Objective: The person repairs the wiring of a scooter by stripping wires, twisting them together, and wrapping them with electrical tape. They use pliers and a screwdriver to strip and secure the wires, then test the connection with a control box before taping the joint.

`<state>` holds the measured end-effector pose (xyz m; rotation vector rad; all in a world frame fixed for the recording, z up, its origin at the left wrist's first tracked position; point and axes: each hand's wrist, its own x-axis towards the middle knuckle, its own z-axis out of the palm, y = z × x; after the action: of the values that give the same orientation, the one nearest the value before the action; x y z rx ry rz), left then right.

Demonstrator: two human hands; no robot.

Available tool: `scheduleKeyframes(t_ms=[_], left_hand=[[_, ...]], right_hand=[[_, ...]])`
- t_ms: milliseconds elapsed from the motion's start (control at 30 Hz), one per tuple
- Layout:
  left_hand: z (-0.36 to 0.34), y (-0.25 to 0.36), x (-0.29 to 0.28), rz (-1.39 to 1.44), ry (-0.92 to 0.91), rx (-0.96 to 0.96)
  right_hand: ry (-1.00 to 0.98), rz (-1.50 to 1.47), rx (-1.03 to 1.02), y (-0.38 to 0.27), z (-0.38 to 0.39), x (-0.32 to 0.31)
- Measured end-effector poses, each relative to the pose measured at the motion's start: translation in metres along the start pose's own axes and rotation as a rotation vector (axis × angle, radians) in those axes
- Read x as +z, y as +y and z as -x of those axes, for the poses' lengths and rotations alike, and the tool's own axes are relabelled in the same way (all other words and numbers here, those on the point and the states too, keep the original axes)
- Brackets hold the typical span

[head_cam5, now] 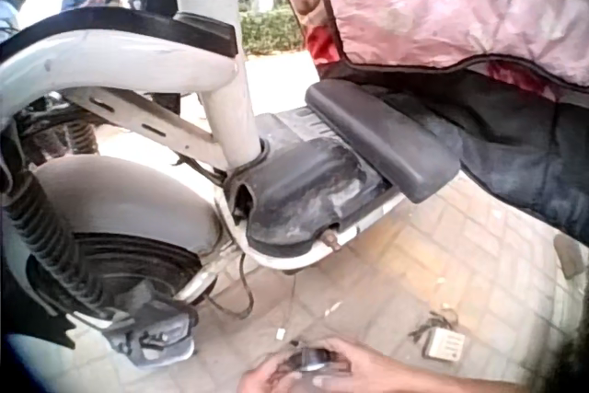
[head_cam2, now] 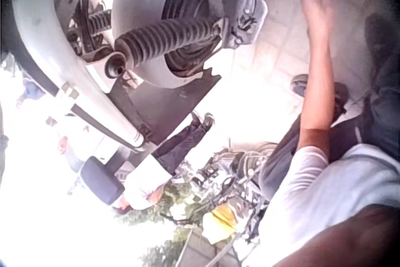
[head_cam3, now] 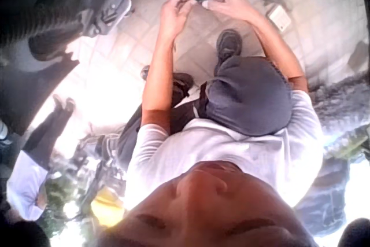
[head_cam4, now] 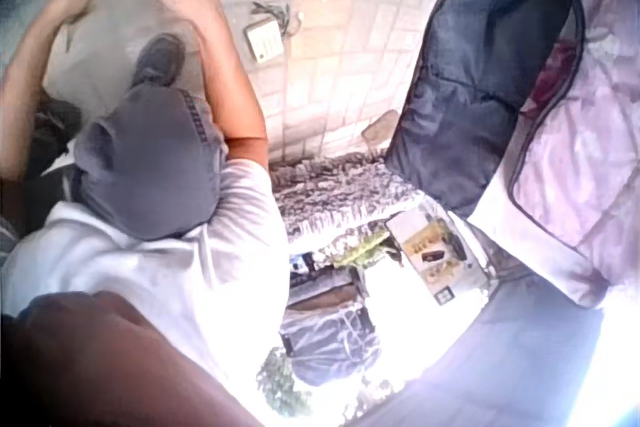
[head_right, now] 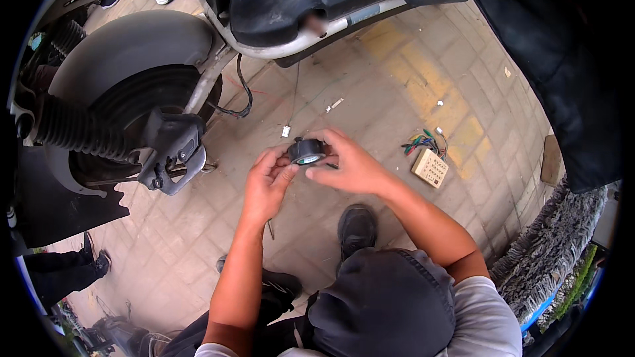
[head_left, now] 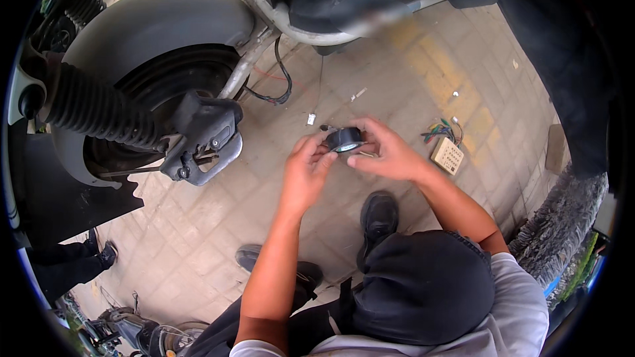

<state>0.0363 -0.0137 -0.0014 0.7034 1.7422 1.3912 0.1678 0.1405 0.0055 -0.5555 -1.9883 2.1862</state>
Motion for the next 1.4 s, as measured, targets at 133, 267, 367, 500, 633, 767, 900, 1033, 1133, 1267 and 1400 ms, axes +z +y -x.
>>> scheduleKeyframes(t_ms=[133, 267, 367, 500, 633, 767, 900, 1033, 1133, 1267, 1400], left_hand=[[0.002, 0.003, -0.003, -0.031, 0.073, 0.095], [0.002, 0.004, 0.004, -0.197, 0.193, 0.224], [0.000, 0.014, 0.010, -0.402, 0.222, 0.332], [-0.002, 0.016, 0.016, -0.578, 0.231, 0.370], [-0.002, 0.015, 0.015, -0.635, 0.220, 0.367], [-0.002, 0.012, 0.014, -0.769, 0.231, 0.411], [-0.004, 0.013, 0.013, -0.539, 0.190, 0.251], [-0.004, -0.001, 0.004, 0.077, 0.039, -0.155], [-0.006, 0.000, 0.000, 0.201, -0.006, -0.197], [-0.004, 0.021, 0.007, -0.203, 0.083, 0.048], [-0.006, 0.019, 0.011, -0.649, 0.171, 0.368]], right_hand=[[-0.121, -0.169, 0.109, -0.002, -0.006, -0.005], [0.033, -0.111, 0.048, 0.001, -0.004, 0.002], [0.079, 0.094, -0.025, 0.003, -0.003, 0.000], [0.112, 0.220, -0.108, 0.008, -0.002, -0.001], [0.106, 0.341, -0.113, 0.006, -0.001, -0.001], [0.065, 0.382, -0.009, -0.004, -0.001, 0.000], [-0.008, -0.041, 0.247, -0.011, 0.001, -0.004], [-0.031, -0.061, 0.251, -0.008, 0.000, -0.011], [-0.018, -0.025, 0.239, -0.008, -0.002, -0.013], [0.014, 0.149, 0.167, -0.013, -0.006, -0.014], [0.058, 0.348, -0.093, -0.009, -0.009, -0.011]])
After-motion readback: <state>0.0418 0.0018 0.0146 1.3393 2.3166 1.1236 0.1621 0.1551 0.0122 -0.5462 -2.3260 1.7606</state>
